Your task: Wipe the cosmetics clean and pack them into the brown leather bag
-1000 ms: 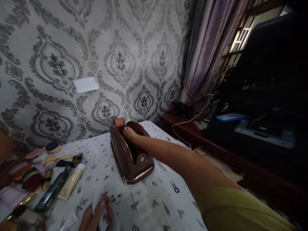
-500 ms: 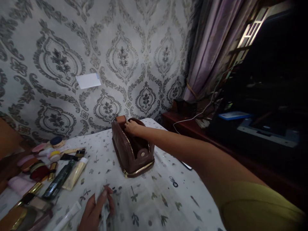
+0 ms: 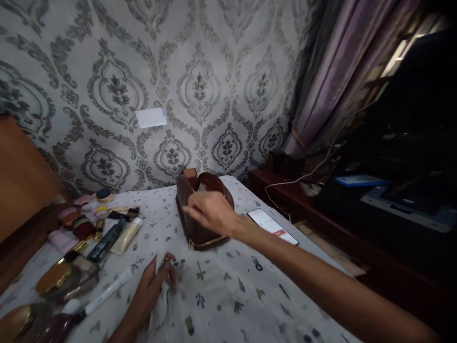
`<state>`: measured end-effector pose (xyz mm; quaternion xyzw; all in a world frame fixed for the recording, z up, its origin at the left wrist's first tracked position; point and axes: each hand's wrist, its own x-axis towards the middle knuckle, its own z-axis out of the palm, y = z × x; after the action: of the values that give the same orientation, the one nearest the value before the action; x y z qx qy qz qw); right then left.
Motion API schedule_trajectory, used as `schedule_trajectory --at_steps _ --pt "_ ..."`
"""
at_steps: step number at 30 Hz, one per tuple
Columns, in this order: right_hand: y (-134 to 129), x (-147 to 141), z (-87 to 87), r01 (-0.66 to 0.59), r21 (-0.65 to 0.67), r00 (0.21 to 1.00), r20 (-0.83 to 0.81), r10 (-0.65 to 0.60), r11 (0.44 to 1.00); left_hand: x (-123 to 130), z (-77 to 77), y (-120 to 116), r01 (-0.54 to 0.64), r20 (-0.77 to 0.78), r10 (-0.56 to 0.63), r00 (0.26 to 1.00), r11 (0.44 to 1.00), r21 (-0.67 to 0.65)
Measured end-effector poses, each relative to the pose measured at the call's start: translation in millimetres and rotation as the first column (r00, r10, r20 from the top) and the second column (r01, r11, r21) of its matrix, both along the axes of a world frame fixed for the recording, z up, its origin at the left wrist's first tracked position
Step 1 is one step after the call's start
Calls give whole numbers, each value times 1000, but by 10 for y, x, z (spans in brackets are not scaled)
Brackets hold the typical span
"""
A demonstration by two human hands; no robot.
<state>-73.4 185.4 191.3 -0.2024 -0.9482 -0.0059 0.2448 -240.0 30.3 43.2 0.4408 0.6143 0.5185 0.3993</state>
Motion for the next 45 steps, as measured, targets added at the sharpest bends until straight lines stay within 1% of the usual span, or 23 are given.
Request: schedule_trajectory --at_steps 1,3,5,8,10,11,12,13,15,16,17,18,19,22,23,24,27,28,30,35,38,41,45 --pt "-144 -6 -166 -96 -37 995 -21 95 995 4 -5 -4 7 -20 -7 1000 999 32" --pt "-391 -40 -496 -206 -121 977 -77 198 971 7 -4 -11 49 -101 -37 994 992 113" --pt "-571 -103 -781 -252 -245 962 -167 215 936 -13 16 -17 93 -223 -53 973 980 175" --pt "-736 -245 -1086 -255 -441 951 -278 140 861 -91 94 -45 163 -361 -93 928 972 170" --pt "-807 -355 -1211 -266 -545 943 -318 98 795 -158 173 -97 160 -442 -84 893 978 137" --pt "-838 -410 -1255 -278 -589 940 -328 91 759 -193 217 -137 139 -503 -66 862 984 110" --pt "-869 -465 -1291 -292 -632 939 -332 90 718 -230 263 -186 109 -588 -52 807 992 63" --pt "-900 -519 -1321 -305 -677 938 -334 91 670 -270 308 -244 69 -679 -48 732 998 4" --pt "-971 -624 -1371 -328 -769 937 -337 87 549 -360 390 -376 -27 -820 -72 568 994 -107" --pt "-1012 -675 -1394 -337 -809 937 -339 85 481 -413 428 -446 -74 -858 -89 506 987 -146" --pt "-1056 -723 -1416 -342 -842 937 -338 85 417 -474 466 -515 -114 -880 -97 465 979 -169" --pt "-1103 -768 -1438 -342 -867 939 -334 85 363 -544 503 -580 -151 -892 -94 442 973 -177" --pt "-1151 -809 -1461 -338 -884 941 -329 85 321 -624 544 -641 -190 -901 -81 425 966 -177" --pt "-1286 -888 -1528 -328 -913 945 -317 87 242 -931 694 -791 -333 -939 -42 343 929 -163" --pt "-1321 -900 -1549 -327 -916 945 -315 86 234 -1049 751 -831 -385 -950 -25 311 911 -150" --pt "-1348 -903 -1569 -327 -914 945 -316 84 241 -1169 809 -868 -438 -961 -9 277 889 -135" --pt "-1386 -884 -1612 -338 -894 941 -331 73 296 -1493 944 -957 -551 -982 0 188 828 -106" --pt "-1390 -872 -1619 -343 -888 939 -338 69 306 -1576 965 -977 -569 -985 -16 172 815 -113" --pt "-1393 -846 -1624 -355 -880 934 -351 72 315 -1690 963 -997 -583 -984 -70 164 798 -154" --pt "-1415 -801 -1606 -347 -854 936 -341 86 389 -1770 816 -944 -570 -966 -193 174 780 -258" --pt "-1423 -787 -1594 -346 -859 936 -342 80 378 -1798 770 -902 -570 -962 -216 167 775 -273" --pt "-1419 -777 -1590 -354 -859 933 -351 78 371 -1852 812 -900 -575 -962 -216 167 771 -273" --pt "-1406 -770 -1591 -357 -857 932 -355 77 372 -1920 979 -942 -615 -973 -178 148 754 -231"
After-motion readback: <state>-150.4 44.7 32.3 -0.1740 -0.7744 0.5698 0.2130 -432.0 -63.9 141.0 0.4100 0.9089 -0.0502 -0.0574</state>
